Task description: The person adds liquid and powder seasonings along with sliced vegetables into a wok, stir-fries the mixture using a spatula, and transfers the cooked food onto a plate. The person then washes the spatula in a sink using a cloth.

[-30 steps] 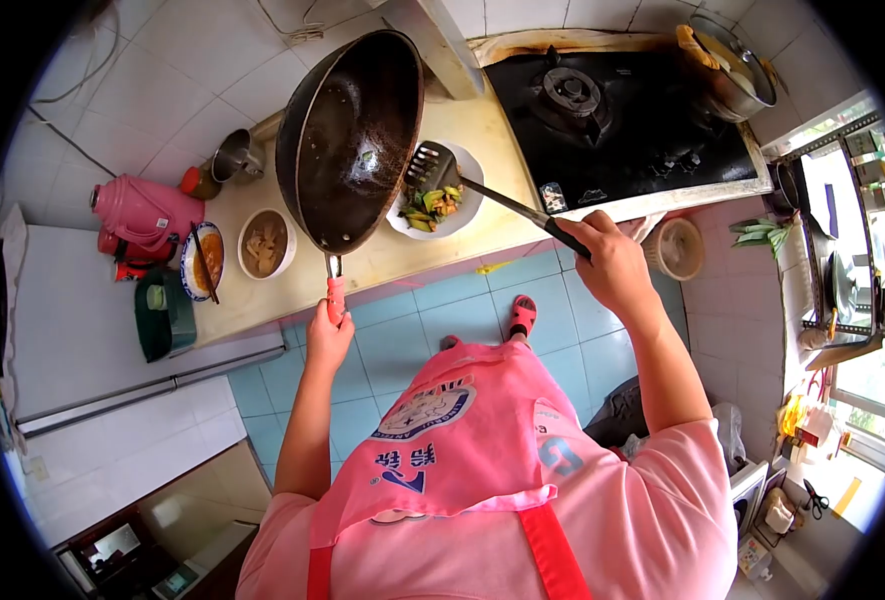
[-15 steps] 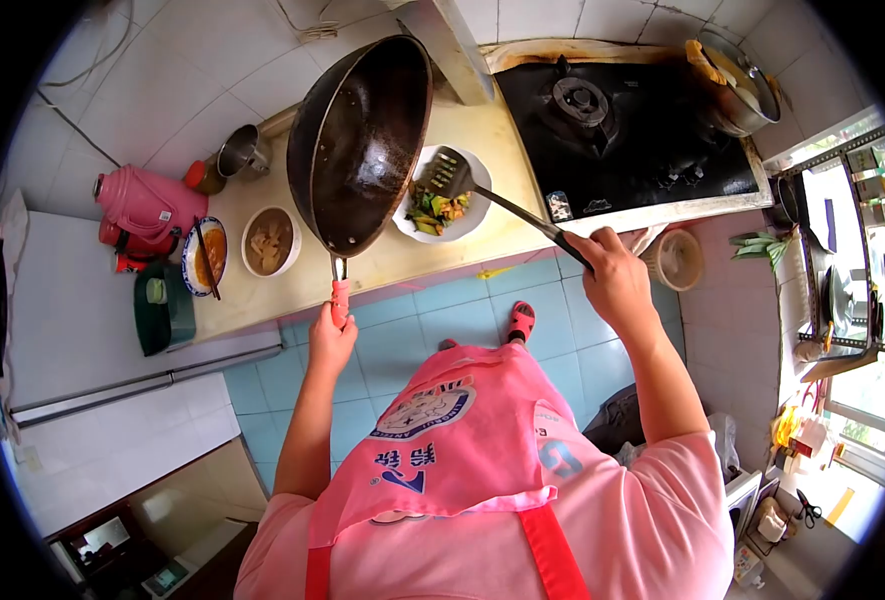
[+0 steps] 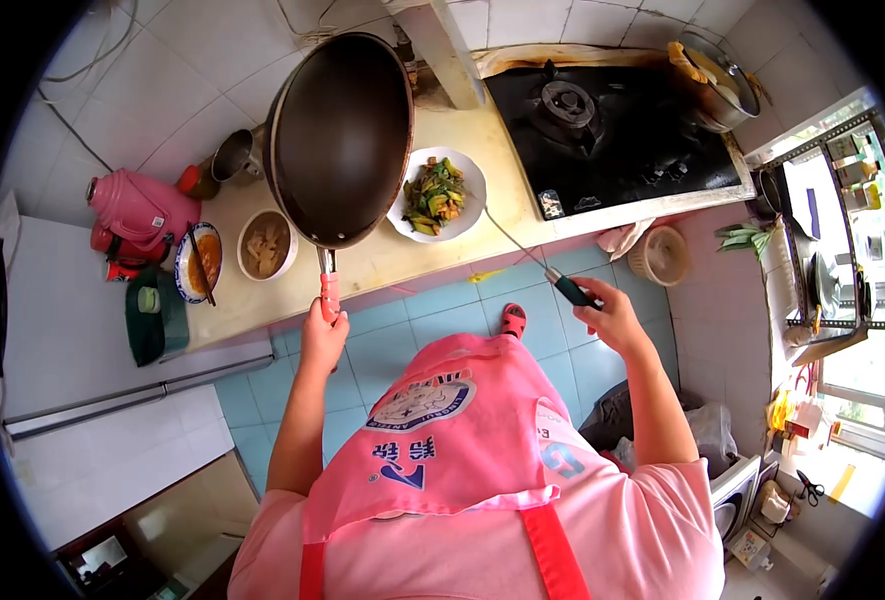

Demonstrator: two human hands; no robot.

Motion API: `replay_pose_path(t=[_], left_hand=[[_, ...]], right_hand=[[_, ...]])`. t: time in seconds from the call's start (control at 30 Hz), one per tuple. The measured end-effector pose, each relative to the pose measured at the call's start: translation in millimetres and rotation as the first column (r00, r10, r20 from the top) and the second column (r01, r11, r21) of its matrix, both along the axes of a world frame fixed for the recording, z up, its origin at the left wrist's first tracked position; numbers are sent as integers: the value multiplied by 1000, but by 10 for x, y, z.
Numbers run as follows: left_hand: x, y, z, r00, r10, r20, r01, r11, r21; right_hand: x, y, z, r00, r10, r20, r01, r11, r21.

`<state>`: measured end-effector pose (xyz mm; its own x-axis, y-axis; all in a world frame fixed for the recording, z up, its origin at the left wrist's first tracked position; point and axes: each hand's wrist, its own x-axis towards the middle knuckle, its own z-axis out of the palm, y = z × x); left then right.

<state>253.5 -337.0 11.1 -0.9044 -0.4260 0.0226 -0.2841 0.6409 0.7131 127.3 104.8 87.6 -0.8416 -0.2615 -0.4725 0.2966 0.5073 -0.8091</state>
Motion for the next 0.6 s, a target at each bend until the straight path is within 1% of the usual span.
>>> replay_pose_path(t=[0.03,0.07,0.1,0.17,0.2,0.23,0.27,0.33,0.37,0.43,0.47,0.53,0.6], left_hand=[[8,-52,-38,999,15,39,-18,997,77],[9,-79,-72,997,27,78,-39,987,153],[-8,-64,6,997,25,78,-37,987,158],[-36,-8,293,980,52,193,-123,918,377],[-23,0,338,980,50,194,-122,918,377],[-15,1,369,985,49,168,-119,892,436],[-10,2,400,989,50,142,-115,862,493],[7,13,472,990,45,134,-109,847,520],[23,12,499,991,42,128,-106,830,548],[71,4,531,990,26,141,-103,815,570],[79,-7,547,989,10,150,-98,800,592],[105,-7,623,989,8,149,-97,789,607],[134,-15,638,989,3,150,-97,776,623]], right_hand=[[55,-7,-8,1000,-4,-1,4,1000,4],[108,-11,-46,996,-17,86,24,996,-82],[140,-18,-76,985,-22,173,51,985,-166],[190,-114,-102,984,8,175,20,988,-153],[218,-169,-126,983,38,179,-12,989,-145],[217,-211,-180,984,65,166,-47,993,-110],[206,-234,-258,984,64,166,-46,993,-110],[177,-280,-382,995,66,77,-63,997,-41],[157,-304,-407,995,67,77,-64,997,-41],[133,-366,-423,999,34,-13,-34,999,28],[130,-364,-432,999,36,-15,-36,999,28],[156,-330,-440,999,-31,33,34,994,-101],[168,-328,-421,998,-52,34,56,991,-124]])
